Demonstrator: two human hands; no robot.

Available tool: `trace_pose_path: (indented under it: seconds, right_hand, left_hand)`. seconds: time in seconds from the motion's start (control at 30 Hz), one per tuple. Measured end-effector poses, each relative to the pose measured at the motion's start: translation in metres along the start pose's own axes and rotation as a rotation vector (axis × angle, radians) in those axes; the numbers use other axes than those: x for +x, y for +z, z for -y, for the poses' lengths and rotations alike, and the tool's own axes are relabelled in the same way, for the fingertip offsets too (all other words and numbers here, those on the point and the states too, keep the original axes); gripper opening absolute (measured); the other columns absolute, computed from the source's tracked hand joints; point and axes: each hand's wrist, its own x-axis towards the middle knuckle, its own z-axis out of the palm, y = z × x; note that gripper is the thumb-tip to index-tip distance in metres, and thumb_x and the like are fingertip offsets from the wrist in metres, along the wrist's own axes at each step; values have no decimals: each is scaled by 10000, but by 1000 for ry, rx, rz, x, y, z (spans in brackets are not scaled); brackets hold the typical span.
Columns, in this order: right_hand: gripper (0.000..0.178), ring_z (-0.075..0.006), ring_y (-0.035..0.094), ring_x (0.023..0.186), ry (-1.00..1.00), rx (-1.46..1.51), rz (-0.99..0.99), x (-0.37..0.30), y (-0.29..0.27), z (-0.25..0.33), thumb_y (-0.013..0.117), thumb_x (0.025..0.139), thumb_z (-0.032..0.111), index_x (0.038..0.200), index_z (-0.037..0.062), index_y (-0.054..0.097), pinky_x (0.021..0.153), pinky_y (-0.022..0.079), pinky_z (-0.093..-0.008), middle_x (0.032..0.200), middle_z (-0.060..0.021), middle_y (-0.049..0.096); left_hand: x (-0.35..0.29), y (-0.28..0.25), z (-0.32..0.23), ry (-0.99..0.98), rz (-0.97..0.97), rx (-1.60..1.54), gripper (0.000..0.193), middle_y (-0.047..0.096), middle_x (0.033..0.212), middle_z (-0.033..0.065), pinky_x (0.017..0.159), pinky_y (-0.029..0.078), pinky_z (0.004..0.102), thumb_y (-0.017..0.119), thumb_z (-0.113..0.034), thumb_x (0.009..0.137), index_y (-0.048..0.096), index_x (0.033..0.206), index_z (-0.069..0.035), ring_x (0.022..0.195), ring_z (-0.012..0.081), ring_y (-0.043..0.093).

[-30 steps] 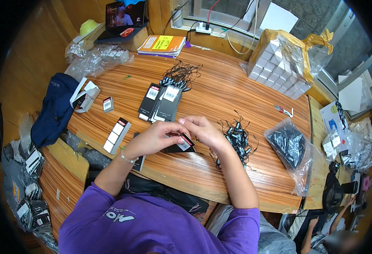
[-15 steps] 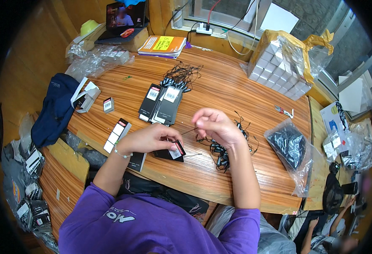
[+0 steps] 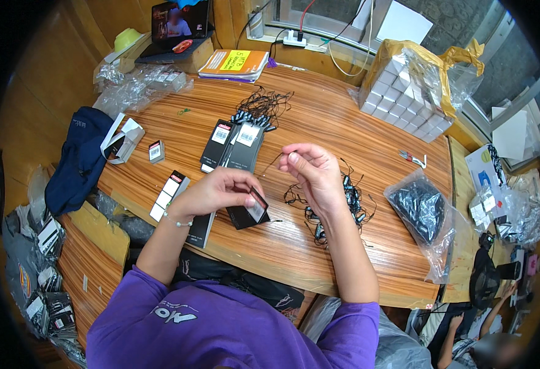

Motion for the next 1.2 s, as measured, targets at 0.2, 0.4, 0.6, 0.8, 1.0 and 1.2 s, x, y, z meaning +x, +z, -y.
trace_pose_path:
  seconds: [0.2,0.4,0.6,0.8,1.0,1.2]
  right_hand:
    - [137,-127,595,812,-111,-148,-79,-1,16,13,553,870,73,953,-15,617,779,480,-247,880,-82,638]
    - [93,-68,543,737,-153,-640,-121,-10,36,11,565,834,26,903,-20,608,694,436,-213,749,-22,575]
    - [110,-139,557,668,-390,-1013,-81,-9,42,-2,591,786,-1,876,-17,530,635,449,-240,746,-87,593]
    - [120,-154,577,647,-412,-1061,-146,-13,48,-3,592,783,-6,880,-11,522,600,463,-261,761,-95,593]
    - [163,-163,602,649,-423,-1001,-187,-14,48,-7,614,765,-18,890,-15,509,594,472,-262,770,-107,595]
    - [162,-157,601,646,-455,-1054,-202,-14,47,-6,612,766,-14,888,-13,505,592,472,-262,762,-104,597]
  left_hand:
    - [7,0,7,280,-533,146,236,583,1133,113,753,506,225,619,40,778,613,1012,2,889,120,611]
    - [11,8,6,316,-635,228,241,618,985,78,738,502,225,644,55,761,593,993,9,871,115,611]
    - [13,22,8,339,-671,224,250,623,934,57,714,502,216,653,59,755,582,989,6,842,110,614]
    - [13,25,5,351,-645,199,253,606,946,58,697,507,200,644,70,758,573,994,10,857,107,610]
    - [16,28,6,375,-675,151,186,634,889,80,665,539,207,619,44,786,598,970,25,814,111,622]
    - [16,30,6,290,-617,122,219,616,950,85,718,522,207,614,65,787,572,998,28,867,123,615]
